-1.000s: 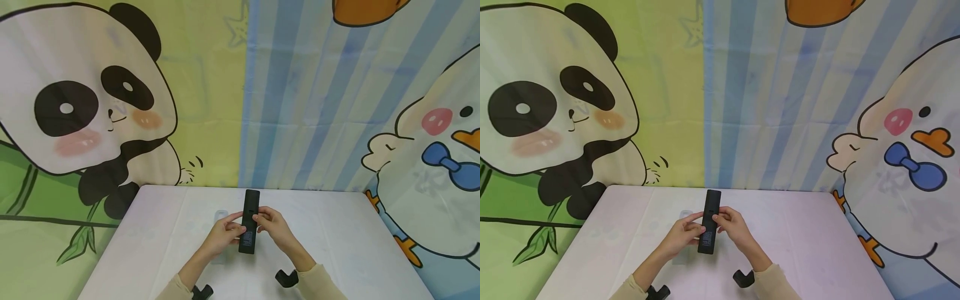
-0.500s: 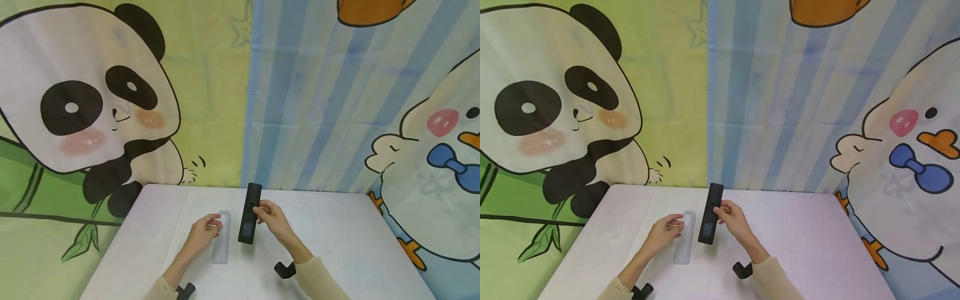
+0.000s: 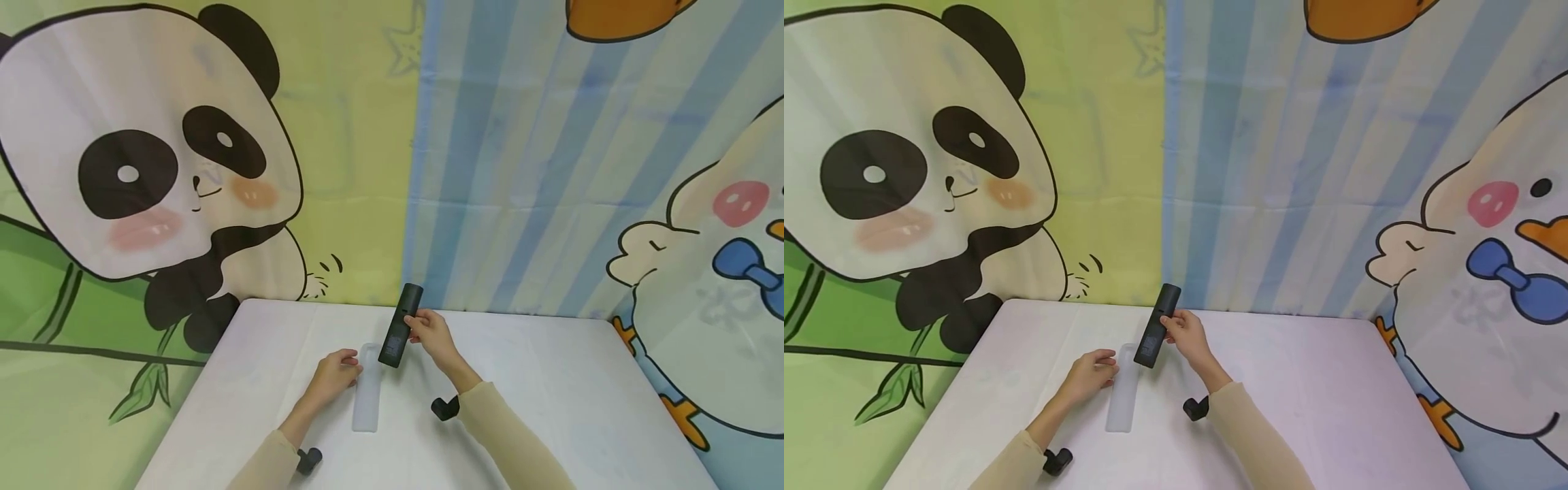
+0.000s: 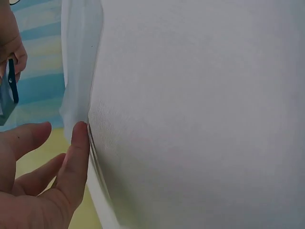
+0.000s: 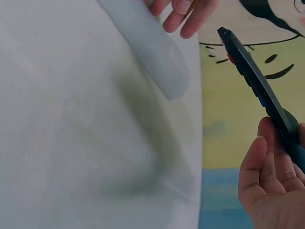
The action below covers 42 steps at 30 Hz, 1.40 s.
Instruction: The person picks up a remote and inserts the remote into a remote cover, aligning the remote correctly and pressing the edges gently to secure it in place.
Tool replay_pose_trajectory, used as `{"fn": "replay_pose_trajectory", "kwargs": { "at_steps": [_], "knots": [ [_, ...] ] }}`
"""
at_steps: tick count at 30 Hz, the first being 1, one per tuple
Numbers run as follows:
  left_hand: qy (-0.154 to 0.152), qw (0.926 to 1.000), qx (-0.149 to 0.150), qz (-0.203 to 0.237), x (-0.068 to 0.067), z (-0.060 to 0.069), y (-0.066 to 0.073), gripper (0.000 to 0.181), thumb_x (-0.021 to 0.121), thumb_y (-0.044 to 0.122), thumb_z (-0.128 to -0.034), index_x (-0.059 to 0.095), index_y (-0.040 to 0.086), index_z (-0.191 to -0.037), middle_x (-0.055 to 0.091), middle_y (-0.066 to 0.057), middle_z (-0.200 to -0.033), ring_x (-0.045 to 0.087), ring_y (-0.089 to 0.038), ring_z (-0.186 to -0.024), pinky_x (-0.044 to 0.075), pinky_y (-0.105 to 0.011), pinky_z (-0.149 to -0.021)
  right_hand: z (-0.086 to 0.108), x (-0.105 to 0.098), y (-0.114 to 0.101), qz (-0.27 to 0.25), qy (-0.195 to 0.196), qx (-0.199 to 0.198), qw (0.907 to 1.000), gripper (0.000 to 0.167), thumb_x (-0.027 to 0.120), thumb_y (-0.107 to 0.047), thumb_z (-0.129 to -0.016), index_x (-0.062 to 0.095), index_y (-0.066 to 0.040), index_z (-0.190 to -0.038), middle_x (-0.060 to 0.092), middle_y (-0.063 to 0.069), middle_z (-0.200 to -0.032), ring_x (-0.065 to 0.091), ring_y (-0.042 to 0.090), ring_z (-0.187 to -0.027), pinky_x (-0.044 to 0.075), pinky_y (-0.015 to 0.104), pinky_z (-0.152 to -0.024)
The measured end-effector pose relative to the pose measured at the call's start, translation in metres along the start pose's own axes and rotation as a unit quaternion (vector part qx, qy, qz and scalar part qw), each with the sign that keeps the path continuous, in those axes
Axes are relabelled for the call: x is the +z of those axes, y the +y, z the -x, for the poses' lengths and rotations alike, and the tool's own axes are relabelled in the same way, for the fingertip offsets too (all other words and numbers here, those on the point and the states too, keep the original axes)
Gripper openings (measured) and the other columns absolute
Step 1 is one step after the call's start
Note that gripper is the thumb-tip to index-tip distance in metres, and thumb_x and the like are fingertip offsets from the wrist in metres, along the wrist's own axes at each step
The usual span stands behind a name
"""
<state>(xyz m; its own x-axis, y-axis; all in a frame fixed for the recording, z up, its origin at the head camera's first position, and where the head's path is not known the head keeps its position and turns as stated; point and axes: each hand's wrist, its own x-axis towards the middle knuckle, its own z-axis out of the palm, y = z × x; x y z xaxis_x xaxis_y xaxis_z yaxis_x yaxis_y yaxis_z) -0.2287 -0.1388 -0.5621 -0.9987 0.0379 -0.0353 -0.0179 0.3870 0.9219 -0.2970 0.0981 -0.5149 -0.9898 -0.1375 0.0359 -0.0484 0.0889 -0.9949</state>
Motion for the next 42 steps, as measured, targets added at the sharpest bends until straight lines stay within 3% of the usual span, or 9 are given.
{"fn": "replay_pose_trajectory", "kwargs": {
  "at_steps": [5, 8, 16, 25, 42],
  "knots": [
    [-0.002, 0.9996, 0.01, -0.027, 0.003, -0.006, -0.004, 0.04, 0.069, 0.003, -0.0892, 0.059, -0.014, -0.124, 0.068, -0.019, -0.103, 0.067, -0.019, -0.073, 0.058, -0.03, -0.065, -0.015, 0.011, 0.017, -0.005, 0.026, 0.036, 0.999, 0.034, 0.068, -0.016, -0.098, 0.058, 0.007, -0.119, 0.072, 0.014, -0.097, 0.064, 0.017, -0.068, 0.057, 0.031, -0.066],
    [-0.004, 0.9996, 0.007, -0.027, 0.004, -0.009, -0.006, 0.039, 0.069, 0.002, -0.089, 0.059, -0.015, -0.123, 0.068, -0.018, -0.101, 0.067, -0.018, -0.072, 0.058, -0.03, -0.064, -0.021, 0.016, 0.026, -0.013, 0.042, 0.049, 0.9978, 0.033, 0.069, -0.015, -0.097, 0.057, 0.008, -0.118, 0.072, 0.014, -0.095, 0.063, 0.015, -0.065, 0.057, 0.031, -0.065],
    [-0.025, 0.9994, 0.011, -0.021, 0.004, -0.013, -0.008, 0.036, 0.069, 0.001, -0.0892, 0.06, -0.016, -0.12, 0.068, -0.015, -0.098, 0.068, -0.018, -0.072, 0.058, -0.03, -0.063, -0.03, 0.025, 0.036, -0.008, 0.057, 0.053, 0.997, 0.031, 0.07, -0.013, -0.096, 0.058, 0.009, -0.114, 0.072, 0.016, -0.094, 0.062, 0.014, -0.062, 0.059, 0.038, -0.068],
    [-0.032, 0.9991, 0.015, -0.022, 0.003, -0.015, -0.009, 0.033, 0.068, 0.0, -0.09, 0.062, -0.014, -0.119, 0.067, -0.009, -0.092, 0.067, -0.017, -0.069, 0.058, -0.029, -0.061, -0.032, 0.034, 0.042, 0.014, 0.073, 0.052, 0.9959, 0.032, 0.071, -0.013, -0.095, 0.058, 0.01, -0.114, 0.072, 0.015, -0.094, 0.064, 0.018, -0.065, 0.059, 0.037, -0.067],
    [-0.042, 0.9985, 0.011, -0.034, 0.004, -0.02, -0.008, 0.036, 0.068, -0.002, -0.0897, 0.063, -0.012, -0.124, 0.063, -0.005, -0.087, 0.064, -0.014, -0.062, 0.055, -0.027, -0.056, -0.031, 0.05, 0.056, -0.01, 0.04, 0.046, 0.9981, 0.028, 0.069, -0.01, -0.096, 0.058, 0.01, -0.112, 0.071, 0.02, -0.095, 0.061, 0.016, -0.063, 0.058, 0.033, -0.062]
  ]
}}
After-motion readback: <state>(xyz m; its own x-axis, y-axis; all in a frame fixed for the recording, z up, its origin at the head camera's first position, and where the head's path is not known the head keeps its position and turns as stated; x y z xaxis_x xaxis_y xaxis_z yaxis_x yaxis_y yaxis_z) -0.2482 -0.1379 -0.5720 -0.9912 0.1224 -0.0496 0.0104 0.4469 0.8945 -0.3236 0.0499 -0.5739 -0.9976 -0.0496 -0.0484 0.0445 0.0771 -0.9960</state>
